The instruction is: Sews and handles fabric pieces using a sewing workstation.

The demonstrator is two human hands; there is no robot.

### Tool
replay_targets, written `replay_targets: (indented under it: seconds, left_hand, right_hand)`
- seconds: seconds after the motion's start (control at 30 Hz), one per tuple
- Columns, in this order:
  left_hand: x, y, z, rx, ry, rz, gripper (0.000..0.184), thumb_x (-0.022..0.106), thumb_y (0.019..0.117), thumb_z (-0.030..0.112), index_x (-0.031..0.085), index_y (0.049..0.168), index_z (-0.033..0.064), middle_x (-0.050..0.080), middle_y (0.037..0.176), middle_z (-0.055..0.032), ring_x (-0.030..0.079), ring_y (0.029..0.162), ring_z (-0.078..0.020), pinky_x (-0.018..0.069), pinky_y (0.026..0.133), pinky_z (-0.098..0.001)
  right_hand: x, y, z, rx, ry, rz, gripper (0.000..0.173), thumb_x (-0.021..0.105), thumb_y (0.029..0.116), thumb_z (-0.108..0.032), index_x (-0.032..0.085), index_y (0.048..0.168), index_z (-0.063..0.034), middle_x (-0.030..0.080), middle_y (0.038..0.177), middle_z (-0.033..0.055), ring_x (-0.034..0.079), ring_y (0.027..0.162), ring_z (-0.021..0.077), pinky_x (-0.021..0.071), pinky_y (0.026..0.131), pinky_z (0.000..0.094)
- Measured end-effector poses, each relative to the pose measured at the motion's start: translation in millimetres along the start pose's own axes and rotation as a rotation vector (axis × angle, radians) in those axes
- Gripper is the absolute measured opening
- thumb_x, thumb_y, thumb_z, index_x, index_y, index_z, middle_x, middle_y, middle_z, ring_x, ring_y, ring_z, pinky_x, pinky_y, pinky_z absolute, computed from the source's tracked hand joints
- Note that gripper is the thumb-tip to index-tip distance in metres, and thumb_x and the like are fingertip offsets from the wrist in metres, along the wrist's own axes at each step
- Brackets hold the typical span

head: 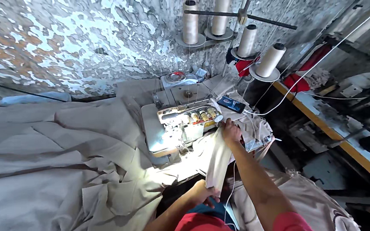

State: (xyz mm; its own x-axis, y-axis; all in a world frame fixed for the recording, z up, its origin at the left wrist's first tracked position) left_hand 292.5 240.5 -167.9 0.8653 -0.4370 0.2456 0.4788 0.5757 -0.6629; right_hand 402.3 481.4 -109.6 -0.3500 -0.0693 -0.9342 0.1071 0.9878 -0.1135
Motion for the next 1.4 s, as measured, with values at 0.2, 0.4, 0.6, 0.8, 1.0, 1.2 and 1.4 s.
replay_targets:
  seconds: [0.2, 0.4, 0.6, 0.8, 1.0, 1.2, 1.4]
  left_hand:
    - [26, -33, 34, 0.070, 0.044, -0.075, 0.019, 0.049, 0.1080, 0.017, 0.061, 0.104, 0.0029, 0.068, 0.080, 0.0009, 0.068, 0.067, -0.0080, 0.0579, 0.066, -0.0256]
    - [67, -59, 99, 0.231, 0.264, -0.140, 0.031, 0.044, 0.1105, 0.024, 0.062, 0.105, -0.0001, 0.065, 0.080, 0.0001, 0.066, 0.070, -0.0068, 0.0568, 0.073, -0.0268]
    - [89, -90, 134, 0.404, 0.552, -0.126, 0.040, 0.044, 0.1104, 0.026, 0.067, 0.101, -0.0059, 0.068, 0.085, -0.0140, 0.066, 0.080, -0.0199, 0.0526, 0.080, -0.0399]
    - [95, -99, 131, 0.496, 0.552, -0.151, 0.041, 0.044, 0.1104, 0.024, 0.067, 0.098, -0.0072, 0.069, 0.083, -0.0147, 0.068, 0.078, -0.0210, 0.0539, 0.078, -0.0396]
    - [95, -99, 124, 0.500, 0.590, -0.131, 0.042, 0.041, 0.1106, 0.023, 0.067, 0.097, -0.0075, 0.071, 0.083, -0.0164, 0.070, 0.079, -0.0244, 0.0543, 0.078, -0.0430]
    - [89, -99, 117, 0.403, 0.591, -0.178, 0.044, 0.041, 0.1113, 0.027, 0.067, 0.103, -0.0082, 0.070, 0.089, -0.0188, 0.069, 0.085, -0.0267, 0.0525, 0.084, -0.0457]
    - [-3, -67, 23, 0.083, 0.695, -0.021, 0.060, 0.034, 0.1105, 0.047, 0.068, 0.119, -0.0028, 0.071, 0.108, -0.0226, 0.068, 0.103, -0.0370, 0.0488, 0.094, -0.0595]
  right_hand:
    - [-23, 17, 8, -0.025, -0.083, -0.047, 0.050, 0.043, 0.1100, -0.042, 0.065, 0.124, 0.0011, 0.068, 0.118, 0.0297, 0.065, 0.112, 0.0504, 0.0494, 0.088, 0.0678]
    - [-107, 46, 8, -0.043, -0.051, 0.117, 0.060, 0.040, 0.1091, -0.048, 0.068, 0.117, 0.0043, 0.068, 0.114, 0.0325, 0.064, 0.112, 0.0530, 0.0466, 0.090, 0.0710]
    - [-166, 54, 21, -0.015, -0.006, 0.276, 0.060, 0.042, 0.1085, -0.049, 0.069, 0.114, 0.0045, 0.069, 0.112, 0.0324, 0.064, 0.111, 0.0530, 0.0460, 0.090, 0.0705]
    - [-177, 58, 32, 0.027, 0.045, 0.342, 0.059, 0.043, 0.1079, -0.050, 0.069, 0.111, 0.0031, 0.070, 0.110, 0.0299, 0.065, 0.110, 0.0502, 0.0466, 0.089, 0.0680]
    - [-167, 58, 41, 0.066, 0.079, 0.312, 0.057, 0.042, 0.1086, -0.048, 0.069, 0.114, 0.0021, 0.069, 0.113, 0.0301, 0.065, 0.112, 0.0496, 0.0460, 0.091, 0.0684]
    - [-166, 54, 38, 0.073, 0.165, 0.313, 0.060, 0.044, 0.1075, -0.051, 0.069, 0.111, 0.0029, 0.069, 0.110, 0.0305, 0.064, 0.111, 0.0495, 0.0453, 0.091, 0.0683]
    - [-162, -46, -11, -0.361, 0.511, 0.143, 0.048, 0.050, 0.1068, -0.044, 0.064, 0.088, -0.0014, 0.053, 0.063, 0.0087, 0.051, 0.052, 0.0191, 0.0460, 0.050, 0.0411]
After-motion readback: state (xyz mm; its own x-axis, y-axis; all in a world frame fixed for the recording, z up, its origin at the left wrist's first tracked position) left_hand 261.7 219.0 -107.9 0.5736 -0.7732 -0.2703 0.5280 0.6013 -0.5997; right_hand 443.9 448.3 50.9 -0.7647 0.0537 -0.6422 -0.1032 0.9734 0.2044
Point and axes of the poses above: each hand's wrist, its own y-axis towards the middle knuckle, its own x-axis out of the palm, z = x × y, the point moved 9 cm from there along y, towards the middle knuckle
